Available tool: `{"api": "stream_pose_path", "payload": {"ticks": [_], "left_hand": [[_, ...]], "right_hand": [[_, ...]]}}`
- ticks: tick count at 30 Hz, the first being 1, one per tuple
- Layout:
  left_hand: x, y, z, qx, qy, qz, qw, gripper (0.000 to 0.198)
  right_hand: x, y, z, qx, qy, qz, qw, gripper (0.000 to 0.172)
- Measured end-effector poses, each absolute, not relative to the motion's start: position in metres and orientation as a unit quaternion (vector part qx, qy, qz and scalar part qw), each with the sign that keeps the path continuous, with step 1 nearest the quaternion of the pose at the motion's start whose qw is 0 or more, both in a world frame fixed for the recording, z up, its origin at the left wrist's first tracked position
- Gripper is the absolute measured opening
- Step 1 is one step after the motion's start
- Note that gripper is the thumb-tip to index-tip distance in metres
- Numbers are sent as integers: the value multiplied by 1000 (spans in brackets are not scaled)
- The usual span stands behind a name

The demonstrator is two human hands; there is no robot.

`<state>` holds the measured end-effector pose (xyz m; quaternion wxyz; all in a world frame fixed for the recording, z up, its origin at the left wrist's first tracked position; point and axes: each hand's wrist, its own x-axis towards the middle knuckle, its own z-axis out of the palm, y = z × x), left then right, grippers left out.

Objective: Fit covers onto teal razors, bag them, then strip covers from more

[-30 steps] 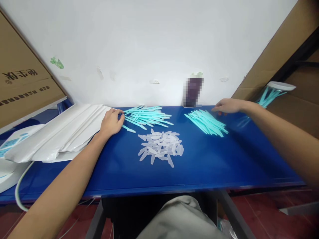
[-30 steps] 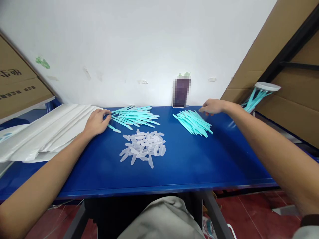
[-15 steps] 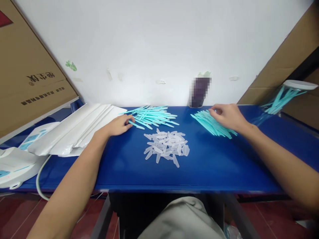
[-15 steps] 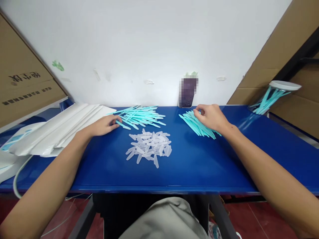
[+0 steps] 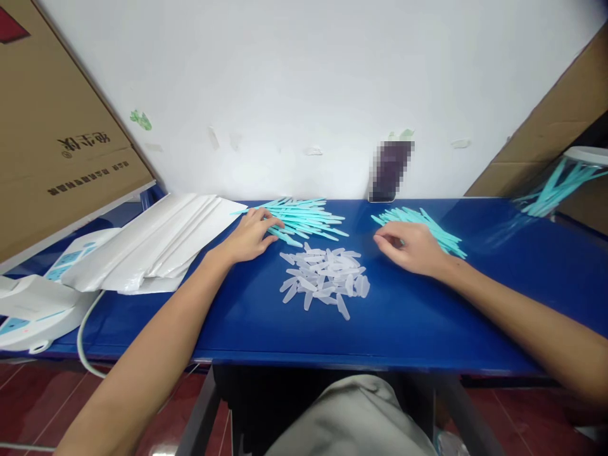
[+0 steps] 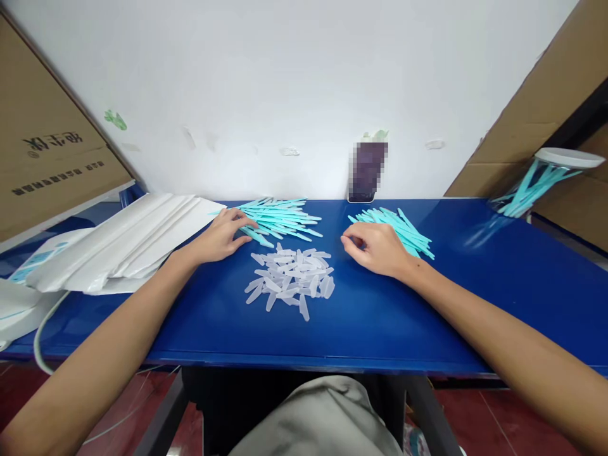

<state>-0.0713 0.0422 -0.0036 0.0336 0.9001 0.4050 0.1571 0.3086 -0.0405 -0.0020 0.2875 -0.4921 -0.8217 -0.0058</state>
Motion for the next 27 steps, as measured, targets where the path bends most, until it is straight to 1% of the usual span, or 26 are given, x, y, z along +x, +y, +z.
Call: {"api": "stream_pose_path", "payload": {"ticks": [2, 5, 12, 15, 19, 22, 24, 25, 27], "left_hand": [[-68, 44, -9, 900, 411, 145, 5, 39], [-68, 46, -13, 896, 431, 108, -11, 41], [-72, 46, -1, 887, 448, 85, 76, 29], [-74, 40, 5, 890, 447, 64, 67, 27], [-74, 32, 6, 893, 448, 31, 27, 27], [-72, 30, 6, 906, 424, 17, 2, 27], [-70, 28, 9, 911, 411, 45, -16, 27], [-68, 26, 12, 908, 411, 81, -24, 27], [-61, 21, 20, 889, 415, 193, -24, 26]], "right_hand": [[307, -40, -4, -479, -833, 4, 277, 25], [308, -38, -6, -478, -834, 12, 275, 26], [310, -36, -10, -493, -824, 25, 278, 26], [309, -38, -11, -504, -808, 20, 305, 22], [312, -43, -8, -480, -805, 15, 349, 17], [314, -43, -7, -468, -801, -7, 372, 20], [314, -42, -7, -460, -799, -26, 386, 23], [313, -41, -8, -454, -799, -32, 393, 24], [309, -42, -7, -442, -801, -36, 403, 24]]}}
